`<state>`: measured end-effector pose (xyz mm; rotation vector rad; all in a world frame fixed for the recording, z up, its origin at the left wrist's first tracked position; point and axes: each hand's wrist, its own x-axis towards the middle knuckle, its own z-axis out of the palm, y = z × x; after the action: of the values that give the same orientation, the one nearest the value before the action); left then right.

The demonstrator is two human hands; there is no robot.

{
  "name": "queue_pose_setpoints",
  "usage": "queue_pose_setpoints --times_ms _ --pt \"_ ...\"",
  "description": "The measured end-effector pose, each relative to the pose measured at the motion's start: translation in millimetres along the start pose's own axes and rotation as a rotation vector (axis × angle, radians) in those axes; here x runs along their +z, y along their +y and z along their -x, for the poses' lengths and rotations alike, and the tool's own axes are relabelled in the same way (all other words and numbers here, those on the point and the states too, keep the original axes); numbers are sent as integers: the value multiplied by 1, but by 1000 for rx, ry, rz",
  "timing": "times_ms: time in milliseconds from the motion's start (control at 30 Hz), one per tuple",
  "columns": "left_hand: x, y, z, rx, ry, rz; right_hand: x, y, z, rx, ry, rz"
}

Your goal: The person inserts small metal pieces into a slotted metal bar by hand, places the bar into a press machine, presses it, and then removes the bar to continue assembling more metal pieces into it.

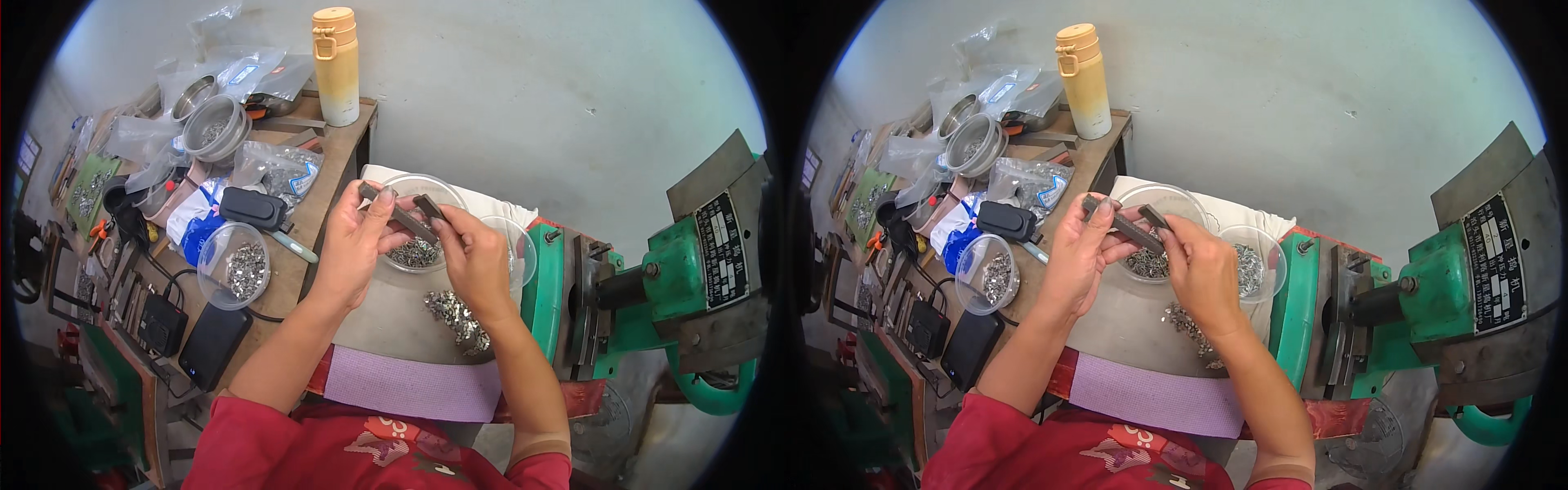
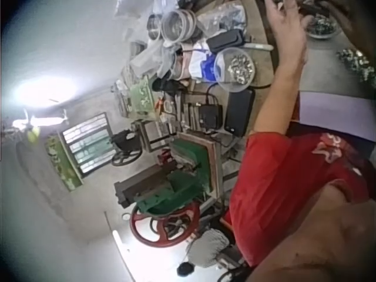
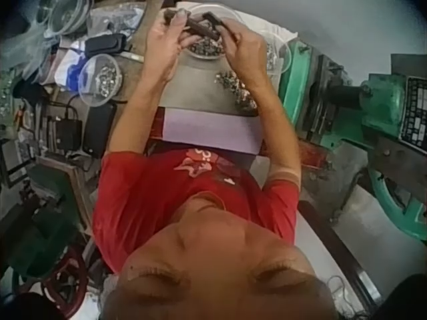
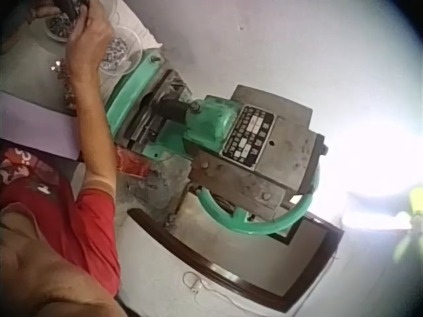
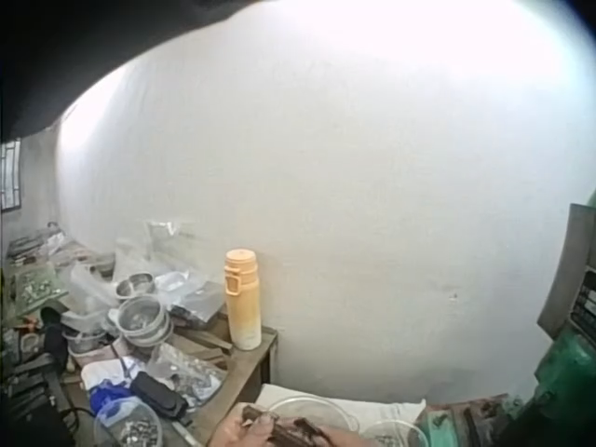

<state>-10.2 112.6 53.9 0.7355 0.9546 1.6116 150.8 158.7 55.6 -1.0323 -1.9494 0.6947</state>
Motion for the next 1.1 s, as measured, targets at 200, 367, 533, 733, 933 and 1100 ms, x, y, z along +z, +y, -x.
queue_pose_setpoints --times_ms 200,367,533,733,933,1100 --pt "-5 8 1 2 50 -57 -5 17 -11 133 -27 -221" --pt "-11 13 17 -131 -2 -103 -11 4 -5 369 -113 -507" --pt "-12 17 43 -269 -55 -161 -7 23 -5 302 -131 -323" --pt "-18 10 67 -389 -194 -217 1 28 -12 213 -94 -238" --pt "-28 -18 86 -535 -493 -408 1 32 -8 235 -137 -233" --pt "-15 -34 97 -530 -652 -663 8 43 -9 -146 50 -83"
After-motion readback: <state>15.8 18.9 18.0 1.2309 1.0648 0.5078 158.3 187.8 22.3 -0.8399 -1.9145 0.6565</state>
